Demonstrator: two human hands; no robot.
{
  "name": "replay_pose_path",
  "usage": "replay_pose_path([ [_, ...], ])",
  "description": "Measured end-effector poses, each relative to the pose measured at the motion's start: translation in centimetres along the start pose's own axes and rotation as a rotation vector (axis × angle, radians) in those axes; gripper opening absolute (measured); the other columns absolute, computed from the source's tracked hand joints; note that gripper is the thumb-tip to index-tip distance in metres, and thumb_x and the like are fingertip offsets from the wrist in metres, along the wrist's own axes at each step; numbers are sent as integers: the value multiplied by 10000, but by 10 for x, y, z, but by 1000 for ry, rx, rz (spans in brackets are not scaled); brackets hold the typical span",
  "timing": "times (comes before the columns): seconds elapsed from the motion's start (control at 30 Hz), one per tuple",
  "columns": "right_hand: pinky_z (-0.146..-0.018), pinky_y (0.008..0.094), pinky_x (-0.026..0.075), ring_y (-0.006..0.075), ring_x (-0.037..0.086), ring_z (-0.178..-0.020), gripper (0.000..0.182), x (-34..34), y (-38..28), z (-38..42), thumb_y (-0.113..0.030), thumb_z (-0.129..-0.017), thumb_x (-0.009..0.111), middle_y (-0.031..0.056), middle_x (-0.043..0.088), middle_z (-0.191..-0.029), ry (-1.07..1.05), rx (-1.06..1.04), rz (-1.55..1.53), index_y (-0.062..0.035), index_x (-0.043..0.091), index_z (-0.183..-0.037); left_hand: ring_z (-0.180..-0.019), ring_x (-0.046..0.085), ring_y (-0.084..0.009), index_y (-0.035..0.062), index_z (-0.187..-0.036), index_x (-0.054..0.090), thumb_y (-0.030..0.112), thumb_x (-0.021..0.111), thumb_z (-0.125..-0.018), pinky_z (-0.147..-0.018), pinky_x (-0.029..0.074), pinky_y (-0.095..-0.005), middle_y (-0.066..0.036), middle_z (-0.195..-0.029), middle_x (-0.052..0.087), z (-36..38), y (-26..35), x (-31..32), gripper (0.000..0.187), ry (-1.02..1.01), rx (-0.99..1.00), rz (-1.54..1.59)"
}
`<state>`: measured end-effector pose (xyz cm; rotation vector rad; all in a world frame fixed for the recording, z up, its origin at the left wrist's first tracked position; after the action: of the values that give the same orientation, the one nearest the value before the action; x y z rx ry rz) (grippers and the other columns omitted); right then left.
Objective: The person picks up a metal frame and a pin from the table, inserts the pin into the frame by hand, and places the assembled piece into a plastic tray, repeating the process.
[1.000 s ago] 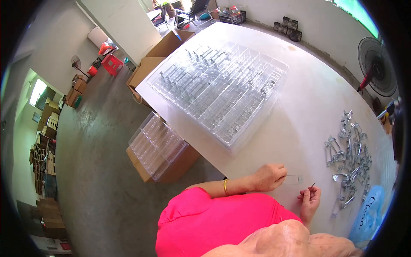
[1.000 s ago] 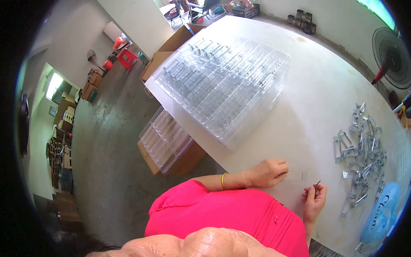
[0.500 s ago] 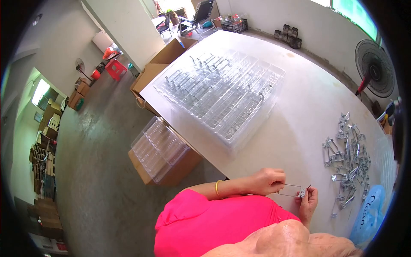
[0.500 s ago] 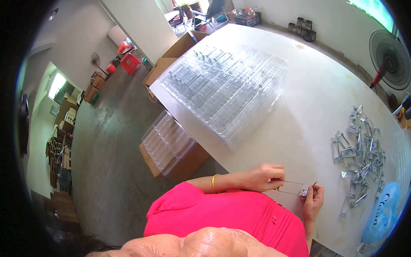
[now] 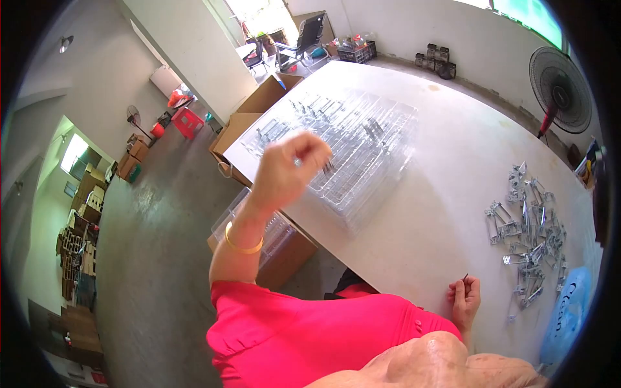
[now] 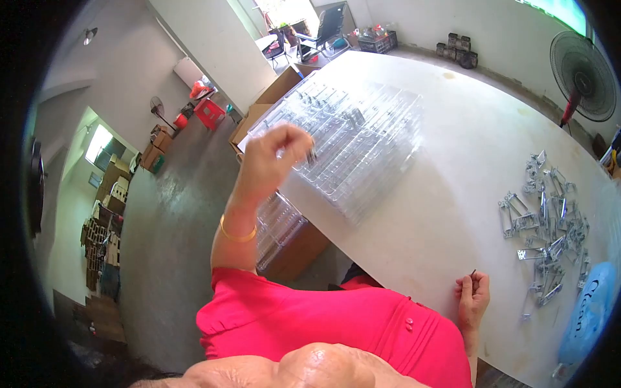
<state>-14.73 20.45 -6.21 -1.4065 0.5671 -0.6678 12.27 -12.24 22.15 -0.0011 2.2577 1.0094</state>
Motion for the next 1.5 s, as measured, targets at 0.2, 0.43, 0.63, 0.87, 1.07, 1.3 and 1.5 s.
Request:
replay_pose_path([
  [0.2,-627,223,481,72,560,-684,72,2,-1,1,-107,-1047,564,23,639,-835,27,-2,-5,-61,514,-1025,-609,583,-100,-18,-822,726,173,706,-860,-608,487,-294,-85,-632,651,-114,-101,-11,196,65,-63,-235],
  [0.43,-651,237,509,85,590,-715,67,0,2,3,-87,-1044,566,36,653,-860,18,-49,40,-47,514,-1034,-730,720,-274,39,-794,771,254,713,-737,-751,558,-369,-165,-742,729,-170,-170,12,230,-23,-97,-486],
  [0.63,-647,240,505,87,587,-712,64,2,-1,3,-87,-1045,565,39,653,-863,25,-20,23,-46,515,-1044,-747,704,-231,24,-808,766,272,721,-748,-756,545,-375,-145,-753,727,-187,-195,38,259,-68,-118,-565],
  [0.87,-638,239,502,87,585,-705,62,-2,5,3,-87,-1044,566,36,651,-864,23,-23,34,-53,515,-1046,-895,728,-332,98,-866,793,259,671,-747,-860,551,-417,-174,-876,755,-184,-203,46,235,-111,-239,-593],
  [1.07,-625,231,495,79,582,-702,67,1,0,4,-88,-1041,573,28,651,-861,41,-2,31,-56,515,-1041,-887,731,-331,109,-865,796,260,671,-749,-860,554,-420,-174,-870,754,-181,-203,48,228,-139,-219,-596],
  [1.3,-617,226,490,77,576,-687,66,2,3,3,-90,-1041,576,26,649,-852,46,-27,12,-58,518,-1041,-862,734,-347,103,-830,795,246,673,-732,-840,561,-427,-181,-863,753,-177,-195,50,211,-143,-195,-574],
  [1.5,-609,226,487,74,570,-681,67,3,-1,3,-91,-1041,574,23,646,-842,48,-18,37,-57,519,-1029,-846,730,-362,92,-795,790,212,668,-711,-829,561,-439,-187,-849,747,-176,-196,59,191,-111,-161,-688],
])
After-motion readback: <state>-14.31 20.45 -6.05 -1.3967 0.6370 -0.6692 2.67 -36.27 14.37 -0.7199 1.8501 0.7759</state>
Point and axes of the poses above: each hand's wrist, its own z-axis away from the middle knuckle, its own x-axis out of the palm, y = z × x, the point moved 2 cm from there along -z, towards the middle knuckle
